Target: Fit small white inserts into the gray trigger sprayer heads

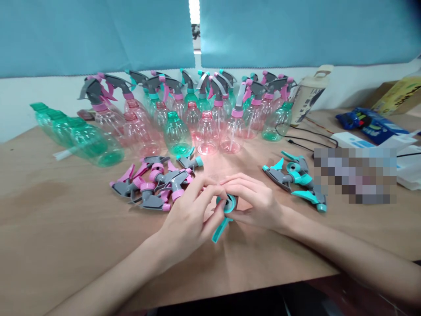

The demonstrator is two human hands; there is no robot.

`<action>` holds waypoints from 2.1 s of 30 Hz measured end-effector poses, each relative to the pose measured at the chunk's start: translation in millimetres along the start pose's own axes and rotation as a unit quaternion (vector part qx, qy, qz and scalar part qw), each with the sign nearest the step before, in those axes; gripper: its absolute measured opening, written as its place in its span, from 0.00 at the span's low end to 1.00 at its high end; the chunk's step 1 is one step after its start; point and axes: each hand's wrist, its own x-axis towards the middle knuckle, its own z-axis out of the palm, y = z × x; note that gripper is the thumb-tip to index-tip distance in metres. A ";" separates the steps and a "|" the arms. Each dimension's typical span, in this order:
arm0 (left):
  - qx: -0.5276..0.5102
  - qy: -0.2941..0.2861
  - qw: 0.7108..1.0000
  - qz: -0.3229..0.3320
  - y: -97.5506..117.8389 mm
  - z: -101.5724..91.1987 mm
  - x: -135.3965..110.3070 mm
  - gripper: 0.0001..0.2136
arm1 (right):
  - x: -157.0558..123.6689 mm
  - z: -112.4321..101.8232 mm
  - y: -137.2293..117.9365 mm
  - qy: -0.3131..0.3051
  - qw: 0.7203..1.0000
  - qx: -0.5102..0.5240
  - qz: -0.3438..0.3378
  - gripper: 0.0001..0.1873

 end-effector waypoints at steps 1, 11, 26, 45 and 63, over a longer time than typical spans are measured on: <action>0.008 -0.006 1.000 0.004 -0.5 -1.4 1.1 0.04 | -0.4 0.2 0.3 -0.002 1.000 0.003 0.002 0.12; 0.021 -0.055 0.998 -0.001 -4.1 -5.9 7.6 0.08 | -1.2 3.4 1.8 -0.023 1.000 -0.006 -0.005 0.07; -0.042 0.090 0.994 -0.050 -10.6 -6.6 1.1 0.03 | 0.4 -16.6 8.7 0.014 0.995 0.022 0.096 0.12; -0.017 0.069 0.997 -0.012 -4.1 -5.6 -1.2 0.05 | -2.3 -10.2 0.5 -0.089 0.977 0.103 0.166 0.17; -0.193 0.039 0.960 -0.197 -4.1 0.9 -4.6 0.06 | -0.7 -2.9 -5.3 -0.066 0.817 0.397 0.413 0.18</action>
